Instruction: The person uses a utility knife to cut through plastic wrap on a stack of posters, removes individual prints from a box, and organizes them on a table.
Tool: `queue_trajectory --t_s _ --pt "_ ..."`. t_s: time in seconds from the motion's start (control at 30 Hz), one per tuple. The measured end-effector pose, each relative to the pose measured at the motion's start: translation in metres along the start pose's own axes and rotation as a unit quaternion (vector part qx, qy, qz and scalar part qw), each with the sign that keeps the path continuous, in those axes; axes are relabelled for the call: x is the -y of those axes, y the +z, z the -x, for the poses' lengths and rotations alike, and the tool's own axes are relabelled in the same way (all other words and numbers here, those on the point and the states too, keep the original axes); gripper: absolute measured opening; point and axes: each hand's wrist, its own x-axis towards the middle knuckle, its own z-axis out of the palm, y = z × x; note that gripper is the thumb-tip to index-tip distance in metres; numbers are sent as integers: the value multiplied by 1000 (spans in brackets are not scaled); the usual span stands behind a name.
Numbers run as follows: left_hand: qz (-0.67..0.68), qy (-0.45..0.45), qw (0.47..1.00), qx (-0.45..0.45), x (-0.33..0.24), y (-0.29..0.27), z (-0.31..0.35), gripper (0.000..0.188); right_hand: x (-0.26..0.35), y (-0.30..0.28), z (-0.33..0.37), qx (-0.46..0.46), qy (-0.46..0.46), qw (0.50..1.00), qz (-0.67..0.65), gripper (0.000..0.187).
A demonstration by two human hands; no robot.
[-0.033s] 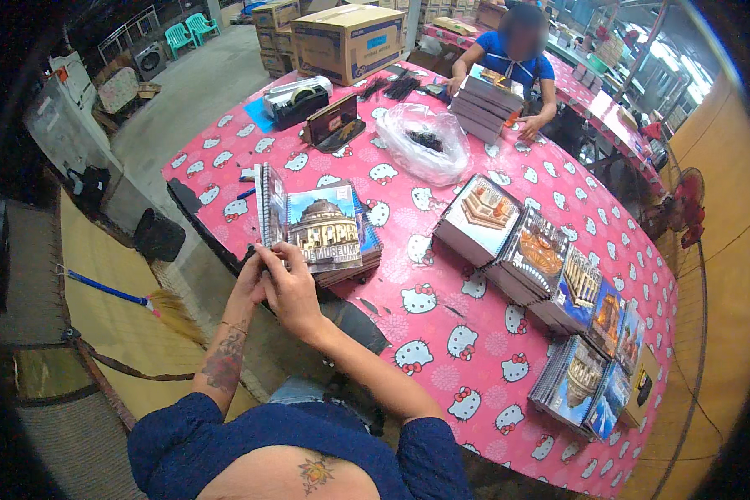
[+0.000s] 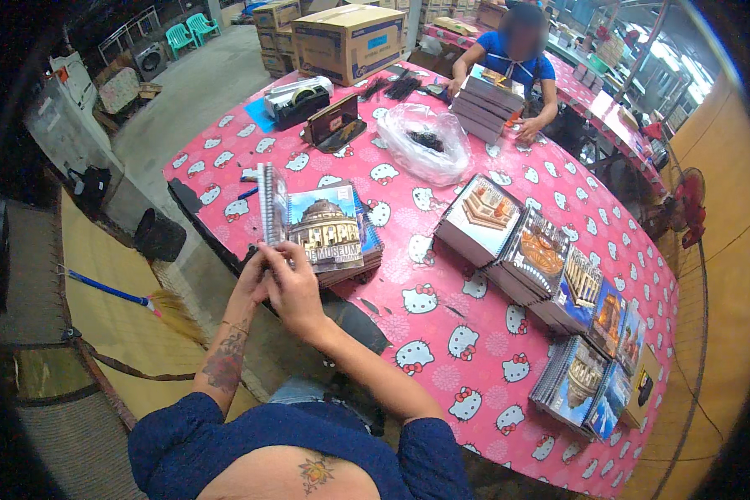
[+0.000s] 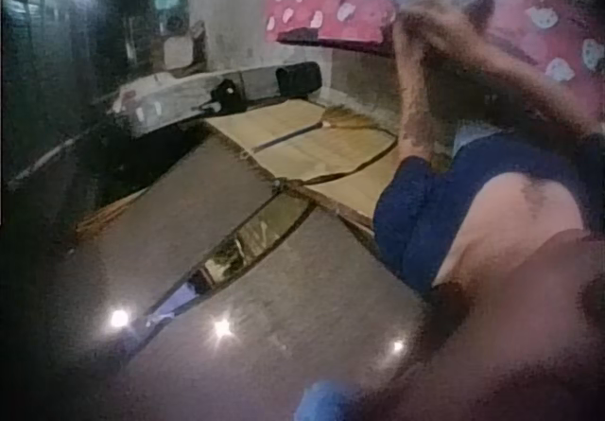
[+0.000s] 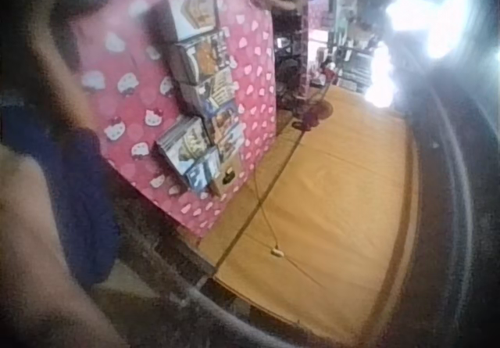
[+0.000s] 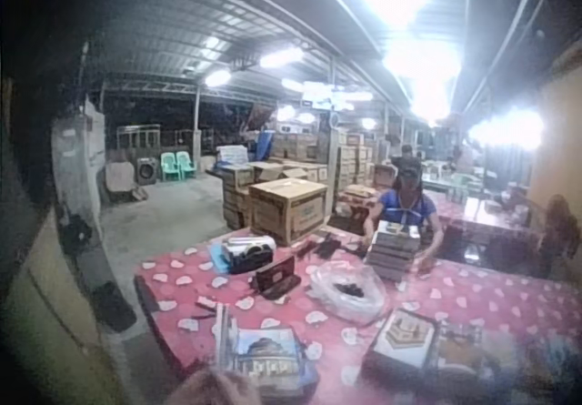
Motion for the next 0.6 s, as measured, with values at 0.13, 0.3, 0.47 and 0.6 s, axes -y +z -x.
queue_trajectory --t_s 0.13,0.3,0.47,0.6 --pt "-148 -19 986 -72 6 3 -8 31 -41 -27 5 -94 78 988 95 45" --pt "-259 71 960 -85 12 68 -1 40 -99 -59 39 -60 155 980 107 65" --pt "-485 111 861 106 33 120 27 44 -74 -142 75 -71 299 897 -317 99" --pt "-490 21 842 225 102 135 18 44 -75 -225 153 -50 261 958 -109 53"
